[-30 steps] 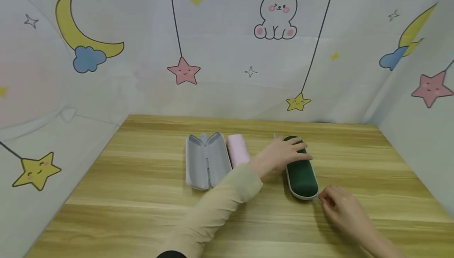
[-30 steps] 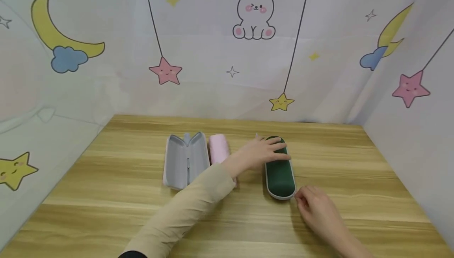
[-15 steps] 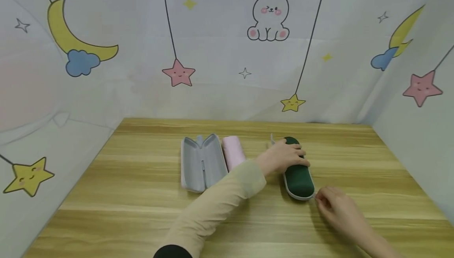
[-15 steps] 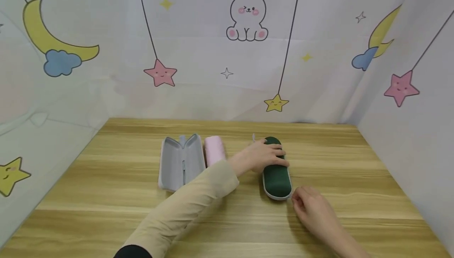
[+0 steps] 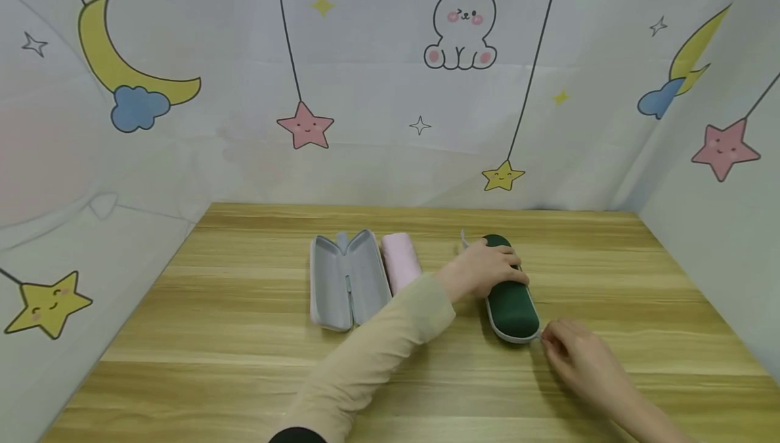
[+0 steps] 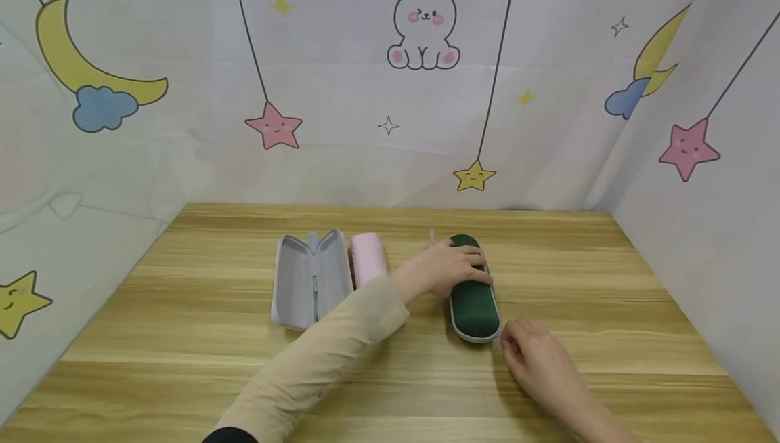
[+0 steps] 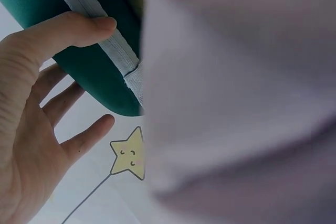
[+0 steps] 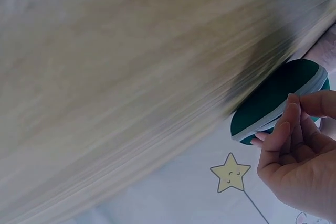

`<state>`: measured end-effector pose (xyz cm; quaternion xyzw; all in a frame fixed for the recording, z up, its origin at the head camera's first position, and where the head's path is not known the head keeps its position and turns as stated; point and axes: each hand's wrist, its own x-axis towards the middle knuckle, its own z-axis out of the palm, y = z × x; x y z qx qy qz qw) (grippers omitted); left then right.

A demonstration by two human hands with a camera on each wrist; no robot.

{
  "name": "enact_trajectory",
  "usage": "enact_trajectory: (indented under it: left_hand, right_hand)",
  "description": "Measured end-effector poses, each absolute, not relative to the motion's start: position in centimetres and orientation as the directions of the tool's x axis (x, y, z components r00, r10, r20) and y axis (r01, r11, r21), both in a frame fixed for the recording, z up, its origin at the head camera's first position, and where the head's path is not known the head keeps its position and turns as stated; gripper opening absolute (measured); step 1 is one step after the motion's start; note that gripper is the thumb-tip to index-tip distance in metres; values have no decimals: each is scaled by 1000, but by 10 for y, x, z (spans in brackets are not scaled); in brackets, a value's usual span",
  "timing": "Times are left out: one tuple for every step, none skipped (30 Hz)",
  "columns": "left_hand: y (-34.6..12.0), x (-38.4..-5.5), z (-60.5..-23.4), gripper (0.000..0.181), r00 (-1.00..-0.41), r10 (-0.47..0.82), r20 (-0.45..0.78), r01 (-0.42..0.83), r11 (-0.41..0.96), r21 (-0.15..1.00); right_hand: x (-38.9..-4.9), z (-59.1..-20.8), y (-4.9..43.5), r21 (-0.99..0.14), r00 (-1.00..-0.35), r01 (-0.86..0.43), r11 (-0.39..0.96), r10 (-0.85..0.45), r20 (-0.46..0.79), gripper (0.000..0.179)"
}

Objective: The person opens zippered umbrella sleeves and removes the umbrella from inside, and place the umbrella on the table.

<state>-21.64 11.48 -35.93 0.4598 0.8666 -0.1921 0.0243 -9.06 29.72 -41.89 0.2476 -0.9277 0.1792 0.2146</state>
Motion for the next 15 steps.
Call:
enact_trajectory:
  left_hand:
    - [115, -217, -360, 62, -578, 786, -218, 805, 507, -309]
    - [114, -217, -360, 63, -581, 785, -216, 804, 511, -306]
    - [114, -217, -361, 64, -583, 784, -214, 803, 515, -300]
    - [114, -217, -361, 64, -586, 782, -211, 801, 521, -294]
    - [114, -217, -362, 65, -588, 782, -207, 800, 524, -290]
    - [113, -217, -362, 65, -590, 781, -205, 799, 529, -285]
    - [113, -216, -363, 65, -591, 781, -201, 799, 532, -279]
    - [112, -216, -363, 65, -592, 781, -197, 798, 536, -273]
    - [112, -216, -363, 64, -594, 780, -195, 798, 540, -269]
    - [112, -215, -364, 64, -597, 779, -194, 796, 544, -265]
    - [111, -215, -364, 64, -599, 777, -193, 794, 547, -264]
    - [111, -214, -364, 63, -603, 775, -191, 792, 551, -262]
    - [111, -214, -365, 63, -605, 774, -188, 790, 553, -263]
    - [111, -214, -365, 63, -608, 772, -187, 788, 556, -264]
    - [110, -214, -365, 64, -610, 771, -185, 786, 558, -266]
  right_hand:
    - [-91, -419, 298, -227, -785, -536, 813, -382, 487, 30]
    - [-90, -419, 298, -227, -785, -536, 813, -382, 488, 30]
    - [-90, -418, 298, -228, -786, -534, 814, -380, 487, 30]
    - [-90, -418, 298, -231, -790, -531, 815, -377, 484, 30]
    - [-90, -418, 299, -234, -793, -528, 816, -375, 481, 30]
    - [-90, -418, 299, -238, -795, -526, 817, -373, 479, 30]
    - [-90, -417, 299, -240, -797, -523, 818, -370, 476, 30]
    - [-89, -417, 299, -242, -799, -521, 819, -368, 474, 30]
    - [-89, -417, 300, -244, -801, -519, 819, -367, 473, 29]
    - [-89, -418, 300, -244, -802, -519, 819, -366, 473, 29]
    - [-89, -418, 300, -244, -802, -518, 820, -366, 473, 29]
    - [-89, -418, 300, -242, -801, -519, 820, -367, 474, 28]
    - [-89, -418, 300, -240, -800, -519, 820, -367, 475, 28]
    - [-90, -419, 300, -238, -798, -520, 820, -368, 477, 28]
    - [-90, -419, 300, -237, -797, -521, 820, -369, 479, 28]
